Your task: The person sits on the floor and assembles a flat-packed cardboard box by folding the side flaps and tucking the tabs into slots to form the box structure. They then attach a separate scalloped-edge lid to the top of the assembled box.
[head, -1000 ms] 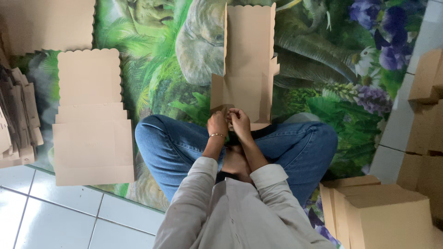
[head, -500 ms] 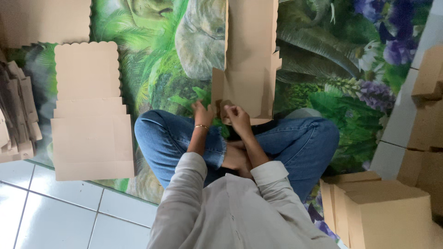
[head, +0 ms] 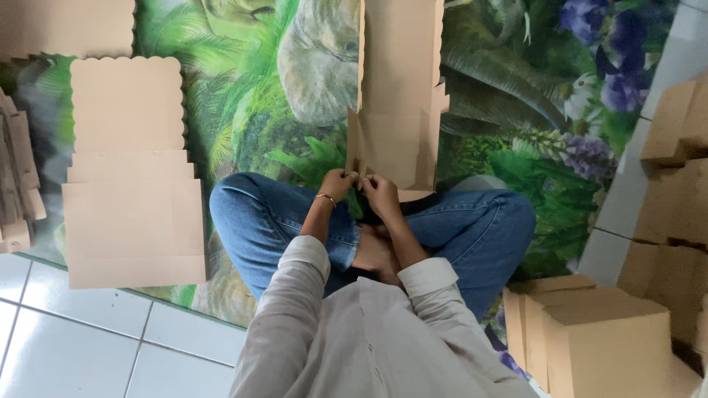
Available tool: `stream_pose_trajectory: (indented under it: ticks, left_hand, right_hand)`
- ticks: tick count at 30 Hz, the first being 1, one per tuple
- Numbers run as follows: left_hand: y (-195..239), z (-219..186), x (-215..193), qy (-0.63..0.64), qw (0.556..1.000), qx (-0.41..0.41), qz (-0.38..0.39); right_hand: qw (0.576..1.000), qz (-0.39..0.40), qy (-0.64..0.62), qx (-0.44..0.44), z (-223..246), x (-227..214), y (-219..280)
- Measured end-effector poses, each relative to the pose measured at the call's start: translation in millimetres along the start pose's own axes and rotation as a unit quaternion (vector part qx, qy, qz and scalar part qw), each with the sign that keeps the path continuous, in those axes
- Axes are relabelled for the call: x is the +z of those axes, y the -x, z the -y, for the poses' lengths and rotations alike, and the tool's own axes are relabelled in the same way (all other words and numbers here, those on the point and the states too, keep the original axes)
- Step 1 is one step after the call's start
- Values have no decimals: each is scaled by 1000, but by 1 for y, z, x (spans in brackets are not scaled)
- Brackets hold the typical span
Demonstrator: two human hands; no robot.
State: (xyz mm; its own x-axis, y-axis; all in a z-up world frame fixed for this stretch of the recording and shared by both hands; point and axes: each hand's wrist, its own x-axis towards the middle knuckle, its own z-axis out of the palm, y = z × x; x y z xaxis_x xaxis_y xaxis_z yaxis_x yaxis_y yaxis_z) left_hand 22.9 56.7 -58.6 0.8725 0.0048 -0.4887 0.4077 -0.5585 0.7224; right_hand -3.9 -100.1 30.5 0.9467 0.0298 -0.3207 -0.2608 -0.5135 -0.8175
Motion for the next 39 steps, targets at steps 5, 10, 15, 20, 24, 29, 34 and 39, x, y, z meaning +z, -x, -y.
stream_pose_trajectory:
  ticks: [5, 10, 15, 20, 24, 29, 34, 39]
  left_hand:
    - [2, 2, 3, 18, 1000, -2, 3]
    - [-3, 8, 7, 14, 1000, 0, -4]
    - [8, -8, -3, -27, 999, 20, -14]
    - [-4, 12, 15, -18, 1000, -1, -19]
    - [6, 1, 7, -38, 999, -4, -12]
    - [7, -2, 15, -42, 999, -15, -9]
    - [24, -19, -2, -73, 997, -17, 1]
    - [-20, 41, 44, 24, 999, -12, -22]
  right_hand:
    - [1000, -3, -13, 20, 13, -5, 8]
    - [999, 2, -22, 34, 15, -7, 10]
    - [998, 21, -34, 58, -10, -9, -3]
    - [997, 49, -20, 64, -30, 3, -17]
    - [997, 51, 2, 54, -4, -4, -7]
    - [997, 57, 20, 56, 1, -10, -6]
    - [996, 53, 55, 56, -19, -3, -14]
    - [996, 18, 85, 27, -6, -6, -8]
